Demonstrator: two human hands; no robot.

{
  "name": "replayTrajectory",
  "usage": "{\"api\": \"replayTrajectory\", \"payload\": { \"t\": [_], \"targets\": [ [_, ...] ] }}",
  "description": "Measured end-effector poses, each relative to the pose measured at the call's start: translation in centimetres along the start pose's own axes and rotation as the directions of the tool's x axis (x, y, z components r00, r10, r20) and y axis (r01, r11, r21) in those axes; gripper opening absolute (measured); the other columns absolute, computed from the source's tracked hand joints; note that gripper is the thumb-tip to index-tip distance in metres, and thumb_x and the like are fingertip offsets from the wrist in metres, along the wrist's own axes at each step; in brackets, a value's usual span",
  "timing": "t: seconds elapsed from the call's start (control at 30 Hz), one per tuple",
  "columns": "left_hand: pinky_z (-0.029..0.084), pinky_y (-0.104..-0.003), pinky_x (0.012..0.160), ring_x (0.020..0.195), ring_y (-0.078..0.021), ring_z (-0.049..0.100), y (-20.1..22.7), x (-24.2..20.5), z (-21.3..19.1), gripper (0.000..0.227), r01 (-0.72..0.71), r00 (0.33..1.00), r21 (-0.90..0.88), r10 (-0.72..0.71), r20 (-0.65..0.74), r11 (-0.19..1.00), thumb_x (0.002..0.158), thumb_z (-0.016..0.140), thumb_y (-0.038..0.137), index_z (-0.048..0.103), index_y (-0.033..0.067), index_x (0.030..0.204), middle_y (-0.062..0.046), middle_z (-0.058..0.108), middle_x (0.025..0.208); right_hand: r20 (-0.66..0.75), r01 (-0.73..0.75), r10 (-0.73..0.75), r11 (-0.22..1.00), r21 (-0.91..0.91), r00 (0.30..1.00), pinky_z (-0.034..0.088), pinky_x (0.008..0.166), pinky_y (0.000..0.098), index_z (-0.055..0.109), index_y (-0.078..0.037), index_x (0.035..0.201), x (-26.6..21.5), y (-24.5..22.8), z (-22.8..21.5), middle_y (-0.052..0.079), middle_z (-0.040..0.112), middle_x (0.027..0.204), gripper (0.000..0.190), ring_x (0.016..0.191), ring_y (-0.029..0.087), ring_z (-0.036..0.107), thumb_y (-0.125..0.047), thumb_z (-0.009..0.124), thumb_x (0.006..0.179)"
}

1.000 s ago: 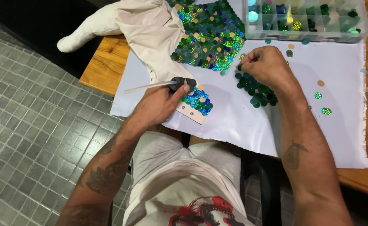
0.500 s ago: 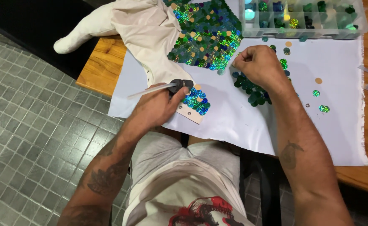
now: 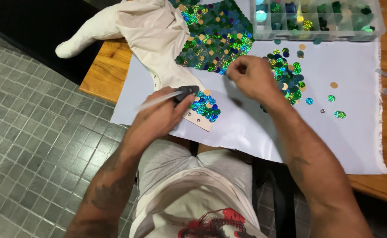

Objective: Applying green and blue sequins to a white garment using a hot glue gun

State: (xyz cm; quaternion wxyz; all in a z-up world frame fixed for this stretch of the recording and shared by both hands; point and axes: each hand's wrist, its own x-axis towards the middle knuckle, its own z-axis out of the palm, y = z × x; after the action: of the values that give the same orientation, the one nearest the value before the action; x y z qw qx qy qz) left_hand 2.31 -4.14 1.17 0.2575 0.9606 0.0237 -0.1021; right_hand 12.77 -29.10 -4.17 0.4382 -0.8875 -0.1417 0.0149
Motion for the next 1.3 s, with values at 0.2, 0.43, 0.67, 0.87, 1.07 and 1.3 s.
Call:
{"api": "replayTrajectory", "payload": {
  "t": [0.2, 0.43, 0.67, 0.87, 1.07, 1.3],
  "targets": [
    [0.056, -0.054, 0.078, 0.098, -0.0440, 0.071, -2.0, -1.3, 0.0, 0.065, 0.029, 0.996, -0.149, -0.042, -0.080, 0.988, 0.096, 0.049, 0.071, 0.062, 0.0074, 0.097, -0.020, 0.067, 0.086, 0.090, -0.073, 0.057, 0.981, 0.182, 0.994, 0.051, 0.084, 0.0422, 0.080, -0.012, 0.093, -0.8, -3.2, 3.0, 0.011, 0.070, 0.094, 0.010, 0.091, 0.026, 0.065, -0.013, 0.072, 0.087],
    [0.055, -0.052, 0.076, 0.092, -0.0461, 0.070, -4.0, -1.8, 0.5, 0.056, -0.065, 0.988, -0.266, 0.024, -0.155, 0.962, 0.101, 0.050, 0.057, 0.062, 0.0031, 0.092, -0.023, 0.065, 0.082, 0.102, 0.039, -0.042, 0.999, 0.025, 0.994, 0.049, 0.088, 0.0393, 0.083, -0.015, 0.090, -0.3, -2.0, 5.0, 0.009, 0.066, 0.086, 0.007, 0.094, 0.026, 0.060, -0.016, 0.080, 0.083],
    [0.054, -0.052, 0.075, 0.088, -0.0453, 0.069, -4.6, -2.2, 0.6, 0.053, -0.114, 0.984, -0.289, 0.068, -0.162, 0.951, 0.100, 0.055, 0.055, 0.064, 0.0035, 0.091, -0.023, 0.065, 0.081, 0.026, 0.006, -0.004, 0.997, -0.077, 1.000, 0.045, 0.095, 0.0359, 0.081, -0.019, 0.085, -0.3, -1.8, 5.9, 0.003, 0.058, 0.087, 0.007, 0.100, 0.022, 0.051, -0.020, 0.084, 0.078],
    [0.054, -0.051, 0.074, 0.087, -0.0452, 0.069, -4.9, -1.9, 0.6, 0.052, -0.144, 0.980, -0.294, 0.095, -0.174, 0.945, 0.102, 0.055, 0.053, 0.063, 0.0035, 0.090, -0.023, 0.065, 0.081, 0.018, 0.008, -0.006, 0.992, -0.125, 1.000, 0.044, 0.100, 0.0376, 0.079, -0.022, 0.083, 0.2, -1.0, 6.3, 0.000, 0.058, 0.085, 0.013, 0.101, 0.021, 0.052, -0.026, 0.088, 0.075],
    [0.054, -0.049, 0.074, 0.084, -0.0431, 0.069, -4.8, -1.8, 0.5, 0.052, -0.160, 0.979, -0.287, 0.116, -0.165, 0.945, 0.102, 0.054, 0.054, 0.063, 0.0040, 0.089, -0.022, 0.064, 0.081, -0.004, 0.030, -0.031, 0.996, -0.086, 1.000, 0.046, 0.098, 0.0390, 0.078, -0.020, 0.080, -0.4, -2.0, 5.6, 0.003, 0.060, 0.082, 0.009, 0.098, 0.024, 0.055, -0.020, 0.086, 0.075],
    [0.043, -0.040, 0.073, 0.081, -0.0295, 0.061, -5.3, -2.4, 0.6, 0.050, -0.180, 0.965, -0.318, 0.104, -0.240, 0.931, 0.100, 0.046, 0.055, 0.056, 0.0068, 0.090, -0.008, 0.059, 0.083, -0.319, 0.107, -0.221, 0.935, -0.339, 0.922, 0.053, 0.077, 0.0397, 0.081, -0.011, 0.090, 3.4, 4.4, -2.4, 0.006, 0.077, 0.089, 0.021, 0.085, 0.023, 0.070, 0.000, 0.064, 0.084]
  ]
}}
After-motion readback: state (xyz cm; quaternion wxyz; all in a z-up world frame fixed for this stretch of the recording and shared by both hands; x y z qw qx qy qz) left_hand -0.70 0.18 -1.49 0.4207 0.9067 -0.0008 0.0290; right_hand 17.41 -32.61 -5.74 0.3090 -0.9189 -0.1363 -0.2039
